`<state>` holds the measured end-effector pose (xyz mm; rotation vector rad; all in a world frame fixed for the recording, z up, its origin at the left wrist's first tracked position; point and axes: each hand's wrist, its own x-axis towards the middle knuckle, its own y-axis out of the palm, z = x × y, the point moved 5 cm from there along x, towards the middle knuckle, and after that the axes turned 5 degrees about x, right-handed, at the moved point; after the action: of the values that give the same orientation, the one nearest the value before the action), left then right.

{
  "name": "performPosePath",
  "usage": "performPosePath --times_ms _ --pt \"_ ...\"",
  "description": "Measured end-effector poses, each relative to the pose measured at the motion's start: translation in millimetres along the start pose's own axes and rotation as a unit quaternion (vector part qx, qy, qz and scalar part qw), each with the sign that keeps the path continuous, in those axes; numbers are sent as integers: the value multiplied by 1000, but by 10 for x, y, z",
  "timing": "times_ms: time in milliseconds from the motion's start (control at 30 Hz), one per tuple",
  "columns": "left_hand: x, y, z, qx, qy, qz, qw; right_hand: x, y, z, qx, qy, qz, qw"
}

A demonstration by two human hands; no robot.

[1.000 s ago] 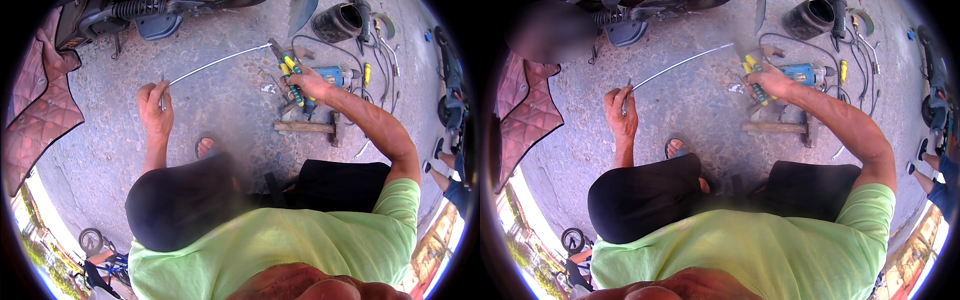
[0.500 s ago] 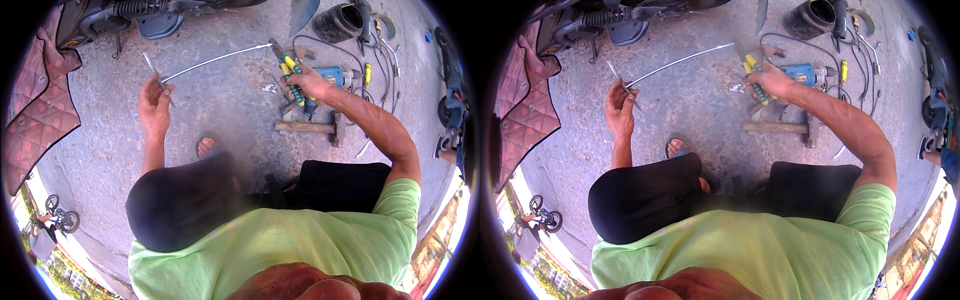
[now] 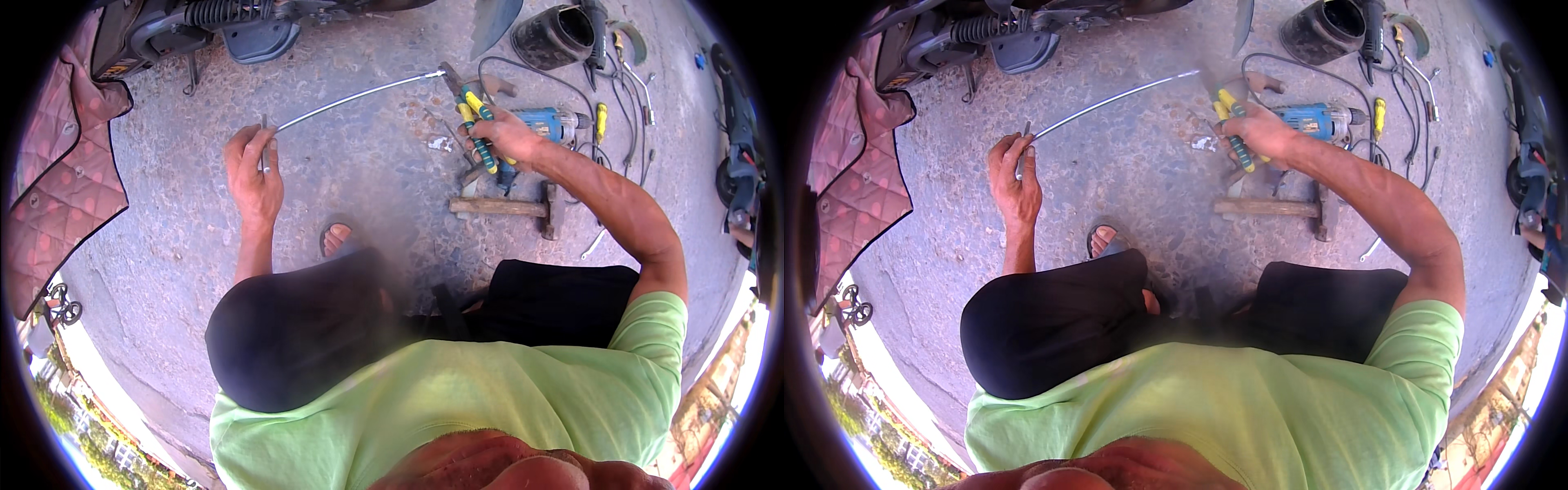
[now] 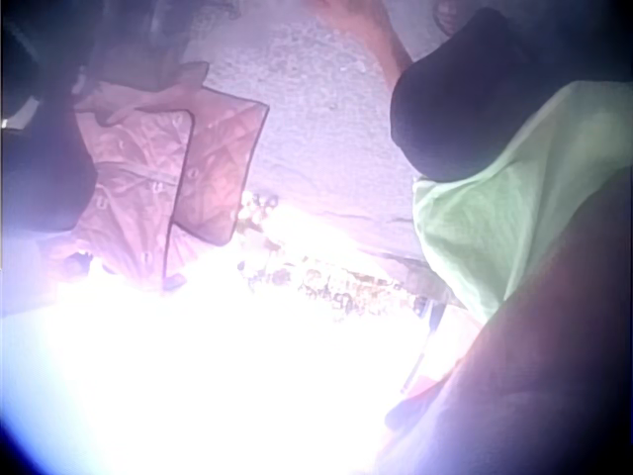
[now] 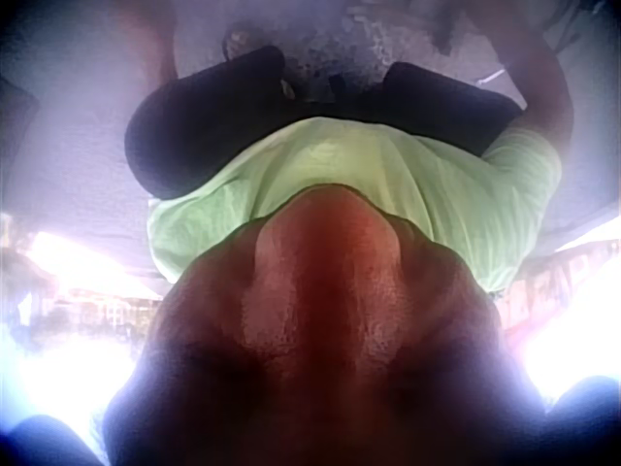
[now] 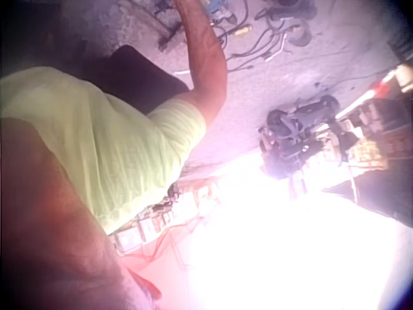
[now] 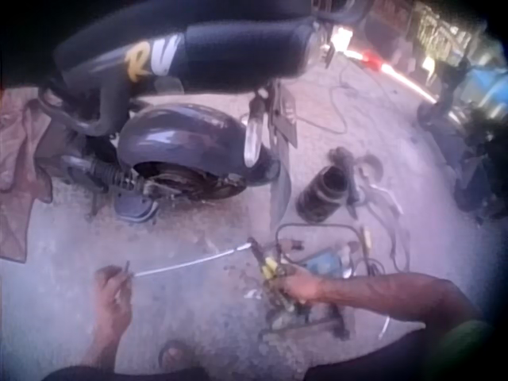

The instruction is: The person unscrews a component from the rear of a scooter, handles a small metal part by hand, and uses pliers to manipulate a thin metal rod.

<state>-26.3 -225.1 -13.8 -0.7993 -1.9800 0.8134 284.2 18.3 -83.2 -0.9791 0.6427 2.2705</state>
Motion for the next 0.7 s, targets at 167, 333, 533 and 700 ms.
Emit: performPosePath --times_ms 167,333,533,700 --pt "-59 119 113 -78 -92 87 989 12 -35 13 0 5 -13 1000" --pt "-159 206 388 -410 -234 72 879 3 -41 -1 -6 0 -8 1000" --pt "-241 245 530 -417 -279 32 864 33 -15 -16 -1 -6 1 1000" --pt "-86 167 250 -449 -348 1 823 -6 15 29 -4 -10 0 1000"
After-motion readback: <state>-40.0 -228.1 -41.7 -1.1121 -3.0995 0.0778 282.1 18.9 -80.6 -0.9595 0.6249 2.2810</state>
